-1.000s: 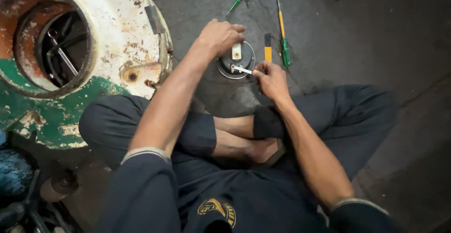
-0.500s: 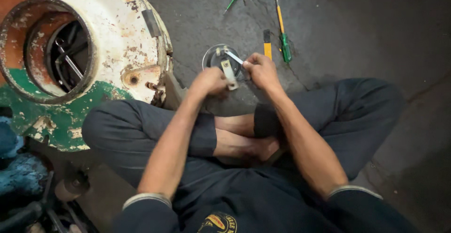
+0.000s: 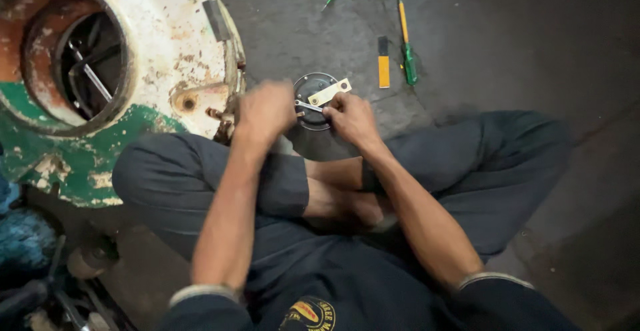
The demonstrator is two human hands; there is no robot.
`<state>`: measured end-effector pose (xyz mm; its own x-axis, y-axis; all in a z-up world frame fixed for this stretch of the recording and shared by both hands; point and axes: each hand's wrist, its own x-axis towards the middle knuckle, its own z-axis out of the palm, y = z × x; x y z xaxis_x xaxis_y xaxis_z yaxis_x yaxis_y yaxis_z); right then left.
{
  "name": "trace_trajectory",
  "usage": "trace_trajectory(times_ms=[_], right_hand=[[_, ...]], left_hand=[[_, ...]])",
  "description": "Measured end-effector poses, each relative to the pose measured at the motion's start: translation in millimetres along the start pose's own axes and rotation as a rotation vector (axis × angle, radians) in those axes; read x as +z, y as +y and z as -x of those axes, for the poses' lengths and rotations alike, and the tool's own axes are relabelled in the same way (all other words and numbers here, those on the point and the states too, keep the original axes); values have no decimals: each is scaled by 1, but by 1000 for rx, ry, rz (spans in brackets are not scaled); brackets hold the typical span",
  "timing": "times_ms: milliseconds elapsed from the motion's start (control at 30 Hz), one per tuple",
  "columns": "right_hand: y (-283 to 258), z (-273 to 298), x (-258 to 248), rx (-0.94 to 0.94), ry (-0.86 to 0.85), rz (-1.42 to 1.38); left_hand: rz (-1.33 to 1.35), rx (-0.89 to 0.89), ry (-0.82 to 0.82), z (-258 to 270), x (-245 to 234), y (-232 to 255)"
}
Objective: The person sits on the floor and uses a screwdriver and wrench to disassemble and reassemble a circular metal component. They remove a metal plate, adjust internal parts, and then reattach the plate using the tools.
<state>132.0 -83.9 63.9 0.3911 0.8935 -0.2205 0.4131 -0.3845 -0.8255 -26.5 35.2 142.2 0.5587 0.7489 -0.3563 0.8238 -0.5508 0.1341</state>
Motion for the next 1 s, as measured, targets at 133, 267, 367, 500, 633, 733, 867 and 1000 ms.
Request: trace_trajectory(times_ms=[133, 267, 367, 500, 633, 733, 867, 1000], right_hand=[[-7, 11, -2, 173, -87, -68], [-6, 22, 0, 124, -38, -26], [1, 27, 2, 74, -12, -68], [20, 30, -10, 66, 0, 45], [39, 22, -38, 42, 134, 105], [46, 1, -51, 74, 146, 98], [35, -16, -50, 197, 39, 3], [24, -8, -42, 232, 38, -11]], left_hand=[[172, 314, 175, -38, -32, 9], [187, 738, -110, -73, -13, 52], [3, 657, -355, -93, 11, 69], [-97, 389, -177, -111, 25, 30], [-100, 119, -122, -95, 21, -46], [-256, 187, -509, -78, 31, -47], [-38, 322, -513, -58, 37, -11], [-67, 405, -480, -38, 41, 7]])
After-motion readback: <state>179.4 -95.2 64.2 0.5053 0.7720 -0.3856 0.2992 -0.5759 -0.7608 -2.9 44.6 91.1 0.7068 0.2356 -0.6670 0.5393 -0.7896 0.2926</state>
